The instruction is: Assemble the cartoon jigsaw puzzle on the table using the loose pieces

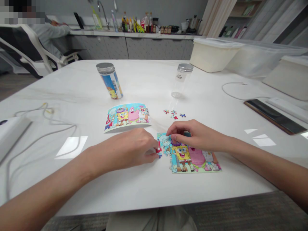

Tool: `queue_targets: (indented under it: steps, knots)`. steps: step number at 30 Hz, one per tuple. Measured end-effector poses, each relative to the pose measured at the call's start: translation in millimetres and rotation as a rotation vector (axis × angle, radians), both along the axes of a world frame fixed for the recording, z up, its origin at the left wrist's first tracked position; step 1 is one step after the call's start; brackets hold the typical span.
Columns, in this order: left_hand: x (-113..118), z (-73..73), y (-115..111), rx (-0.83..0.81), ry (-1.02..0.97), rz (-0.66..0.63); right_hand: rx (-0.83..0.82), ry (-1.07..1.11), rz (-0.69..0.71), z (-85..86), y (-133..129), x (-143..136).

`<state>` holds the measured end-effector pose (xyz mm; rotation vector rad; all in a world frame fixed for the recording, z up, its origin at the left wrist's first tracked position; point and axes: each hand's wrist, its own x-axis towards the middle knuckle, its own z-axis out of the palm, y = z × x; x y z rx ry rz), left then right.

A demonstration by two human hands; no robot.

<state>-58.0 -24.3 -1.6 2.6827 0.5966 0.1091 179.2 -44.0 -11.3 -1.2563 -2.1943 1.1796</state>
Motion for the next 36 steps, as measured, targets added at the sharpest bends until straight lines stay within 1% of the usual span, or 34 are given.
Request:
queue_targets:
  steps: [12, 20, 31, 36]
  knots:
    - [0.1, 1.0, -0.2, -0.02, -0.034, 0.002, -0.013, -0.01, 0.002, 0.3, 0.6, 0.1]
    - [-7.5, 0.4, 5.8, -0.022, -0.034, 0.039, -0.011, -0.016, 0.005, 1.1, 0.3, -0.9]
    - [-1.7, 5.3, 0.3, -0.059, 0.074, 0.056, 0.007, -0.03, 0.014, 0.6, 0.4, -0.4]
    - [-0.2, 2.9, -1.7, -0.039, 0.066, 0.068, 0.011, -0.036, 0.015, 1.1, 0.1, -1.1]
